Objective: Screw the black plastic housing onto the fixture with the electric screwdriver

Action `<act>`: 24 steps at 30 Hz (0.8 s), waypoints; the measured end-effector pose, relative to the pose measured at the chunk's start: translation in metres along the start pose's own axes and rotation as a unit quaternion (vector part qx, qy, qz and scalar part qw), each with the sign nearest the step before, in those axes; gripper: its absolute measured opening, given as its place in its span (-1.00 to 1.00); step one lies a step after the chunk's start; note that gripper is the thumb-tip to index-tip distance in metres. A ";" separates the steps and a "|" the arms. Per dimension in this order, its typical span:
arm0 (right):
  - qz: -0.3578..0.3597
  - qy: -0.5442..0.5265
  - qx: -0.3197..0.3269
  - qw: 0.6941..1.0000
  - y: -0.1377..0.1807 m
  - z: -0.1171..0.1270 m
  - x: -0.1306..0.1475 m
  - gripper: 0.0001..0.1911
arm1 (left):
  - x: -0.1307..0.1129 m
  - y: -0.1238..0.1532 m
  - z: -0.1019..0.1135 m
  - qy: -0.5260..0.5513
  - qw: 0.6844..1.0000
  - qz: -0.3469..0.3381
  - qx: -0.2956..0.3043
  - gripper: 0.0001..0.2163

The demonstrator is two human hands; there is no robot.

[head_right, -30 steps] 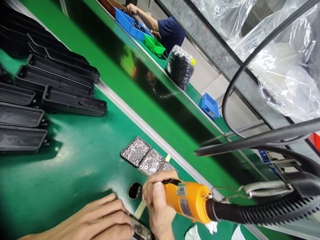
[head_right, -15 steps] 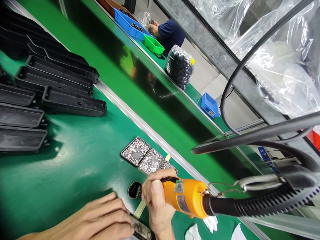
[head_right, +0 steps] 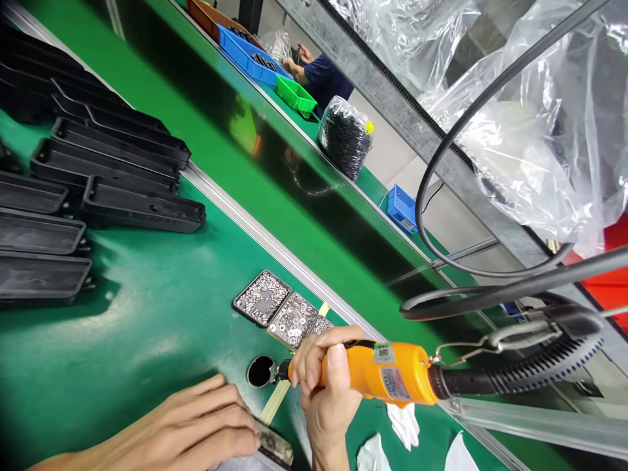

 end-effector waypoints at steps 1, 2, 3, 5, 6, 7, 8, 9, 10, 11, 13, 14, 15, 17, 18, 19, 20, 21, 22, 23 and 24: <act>0.001 0.001 -0.004 1.000 -0.001 0.001 0.002 -0.78 | -0.001 -0.001 0.002 -0.008 1.000 -0.004 -0.012 -0.59; 0.001 0.002 -0.007 1.000 -0.001 0.001 0.004 -0.78 | -0.002 -0.004 0.004 -0.016 1.000 -0.001 -0.019 -0.57; 0.000 0.003 -0.011 1.000 -0.002 0.002 0.006 -0.78 | -0.004 -0.007 0.006 -0.022 0.999 0.000 -0.023 -0.56; -0.001 0.003 -0.024 1.000 -0.003 0.004 0.013 -0.77 | -0.008 -0.012 0.012 -0.033 0.999 -0.004 -0.023 -0.57; 0.000 0.002 -0.030 1.000 -0.003 0.005 0.018 -0.76 | -0.009 -0.014 0.014 -0.035 0.999 -0.003 -0.017 -0.58; 0.001 0.001 -0.034 0.999 -0.003 0.006 0.024 -0.74 | -0.010 -0.014 0.014 -0.037 0.999 0.001 -0.003 -0.59; 0.002 -0.001 -0.037 0.999 -0.002 0.008 0.031 -0.72 | -0.010 -0.012 0.013 -0.038 0.999 0.003 0.011 -0.61; 0.003 -0.004 -0.037 0.999 -0.001 0.010 0.040 -0.71 | -0.009 -0.008 0.011 -0.035 0.999 0.009 0.025 -0.63; 0.005 -0.006 -0.032 0.999 0.001 0.012 0.049 -0.70 | -0.007 -0.002 0.009 -0.025 0.999 0.022 0.036 -0.66; 0.006 -0.009 -0.028 1.000 0.003 0.014 0.058 -0.70 | -0.004 0.004 0.005 -0.014 0.998 0.036 0.048 -0.70; 0.006 -0.011 -0.016 1.000 0.011 0.019 0.076 -0.68 | 0.000 0.017 -0.003 0.004 0.995 0.066 0.079 -0.48; 0.002 -0.012 -0.007 1.000 0.016 0.022 0.083 -0.68 | 0.003 0.023 -0.007 0.012 0.992 0.081 0.100 -0.29; -0.003 -0.012 0.003 1.000 0.021 0.023 0.089 -0.67 | 0.004 0.026 -0.011 0.015 0.988 0.089 0.122 -0.15; -0.020 -0.014 0.023 0.999 0.031 0.025 0.096 -0.66 | 0.007 0.029 -0.012 0.016 0.984 0.097 0.147 -0.09; -0.028 -0.013 0.036 0.999 0.036 0.024 0.098 -0.66 | 0.007 0.028 -0.012 0.017 0.983 0.092 0.157 -0.14; -0.033 -0.011 0.050 0.998 0.039 0.023 0.099 -0.67 | 0.007 0.027 -0.011 0.015 0.982 0.084 0.167 -0.20; -0.037 -0.009 0.059 0.998 0.042 0.022 0.100 -0.67 | 0.007 0.026 -0.010 0.010 0.981 0.076 0.178 -0.25; -0.035 -0.008 0.066 0.997 0.044 0.020 0.100 -0.67 | 0.007 0.025 -0.009 0.004 0.980 0.064 0.187 -0.29; -0.033 -0.008 0.066 0.997 0.045 0.019 0.099 -0.67 | 0.007 0.026 -0.009 -0.002 0.980 0.059 0.191 -0.30; -0.024 -0.008 0.062 0.998 0.044 0.018 0.098 -0.66 | 0.007 0.027 -0.009 -0.006 0.980 0.060 0.187 -0.29; -0.014 -0.011 0.052 0.999 0.042 0.018 0.097 -0.66 | 0.007 0.029 -0.008 -0.010 0.982 0.070 0.178 -0.25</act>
Point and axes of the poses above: each hand's wrist, its own y-axis away from the middle knuckle, its own z-axis out of the back of the hand, x = y × z, the point moved 6 cm from there along -y, towards the middle knuckle, and after that the axes turned 11 degrees about y, right-handed, at the moved point
